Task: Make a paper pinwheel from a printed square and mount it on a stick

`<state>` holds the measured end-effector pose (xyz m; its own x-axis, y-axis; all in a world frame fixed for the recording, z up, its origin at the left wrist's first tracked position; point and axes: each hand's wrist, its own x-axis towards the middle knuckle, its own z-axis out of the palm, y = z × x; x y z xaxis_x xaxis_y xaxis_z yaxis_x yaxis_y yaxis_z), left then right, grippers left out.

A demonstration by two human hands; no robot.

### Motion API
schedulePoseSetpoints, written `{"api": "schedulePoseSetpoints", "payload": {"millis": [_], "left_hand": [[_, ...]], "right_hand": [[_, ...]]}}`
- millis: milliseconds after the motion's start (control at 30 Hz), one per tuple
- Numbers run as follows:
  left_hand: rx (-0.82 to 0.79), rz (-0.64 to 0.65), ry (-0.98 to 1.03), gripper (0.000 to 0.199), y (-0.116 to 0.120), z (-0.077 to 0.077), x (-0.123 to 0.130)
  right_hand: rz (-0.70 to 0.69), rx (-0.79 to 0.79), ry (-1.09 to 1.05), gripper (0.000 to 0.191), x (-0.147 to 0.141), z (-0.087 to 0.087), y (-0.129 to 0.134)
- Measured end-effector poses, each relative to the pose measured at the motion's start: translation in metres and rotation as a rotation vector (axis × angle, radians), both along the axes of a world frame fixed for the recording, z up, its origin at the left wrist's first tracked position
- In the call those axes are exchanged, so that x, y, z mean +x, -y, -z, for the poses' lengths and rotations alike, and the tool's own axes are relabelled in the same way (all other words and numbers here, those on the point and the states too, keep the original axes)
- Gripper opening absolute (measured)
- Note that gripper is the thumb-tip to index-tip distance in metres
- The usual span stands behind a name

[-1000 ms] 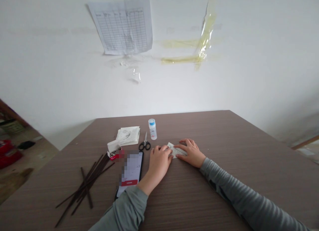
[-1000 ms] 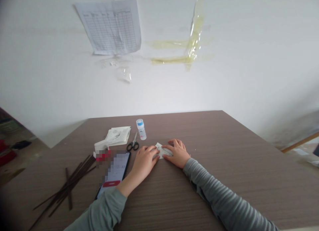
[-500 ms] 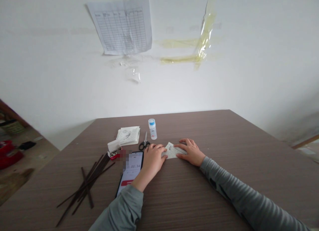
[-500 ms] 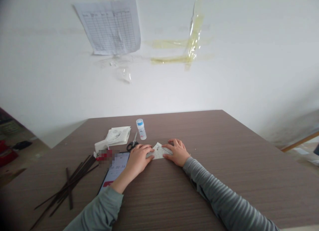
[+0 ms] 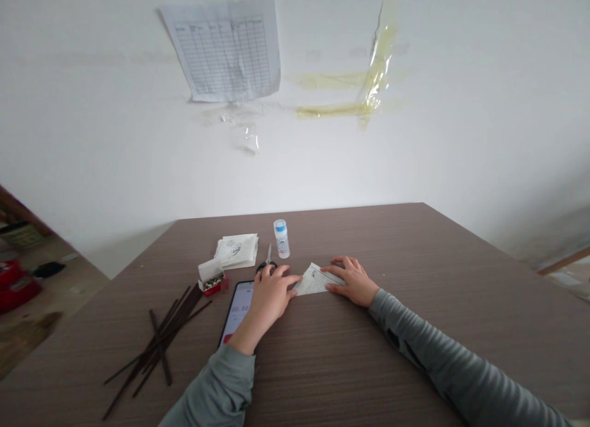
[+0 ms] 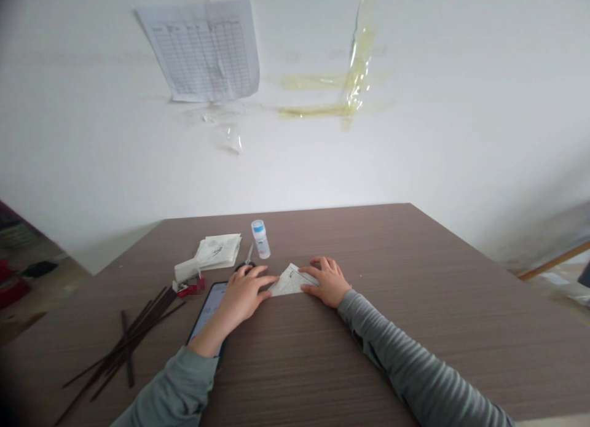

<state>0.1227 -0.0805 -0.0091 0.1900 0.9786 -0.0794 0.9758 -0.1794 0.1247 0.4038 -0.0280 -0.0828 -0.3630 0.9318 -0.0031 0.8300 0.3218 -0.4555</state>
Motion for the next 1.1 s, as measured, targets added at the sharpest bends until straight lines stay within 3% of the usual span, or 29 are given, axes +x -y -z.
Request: {"api": "schedulePoseSetpoints", "payload": {"millis": [267, 500, 767, 1100], "left_hand": [[-0.047, 0.001, -0.05, 0.064, 0.005, -0.011, -0.009], [-0.085, -0.02, -0.034, 0.067, 0.003, -0.01, -0.017], [-0.017, -0.014, 0.052, 0.066, -0.002, -0.008, -0.022], [0.014, 0.046, 0.167, 0.05, 0.002, 0.009, 0.004]], "right_hand": [[-0.001, -0.004, -0.005, 0.061, 0.002, 0.001, -0.001], [0.002, -0.009, -0.006, 0.061, 0.004, 0.001, -0.002], [-0.017, 0.014, -0.039, 0.06, 0.005, -0.002, -0.001], [0.005, 0.047, -0.043, 0.047, -0.005, -0.008, 0.004]]}}
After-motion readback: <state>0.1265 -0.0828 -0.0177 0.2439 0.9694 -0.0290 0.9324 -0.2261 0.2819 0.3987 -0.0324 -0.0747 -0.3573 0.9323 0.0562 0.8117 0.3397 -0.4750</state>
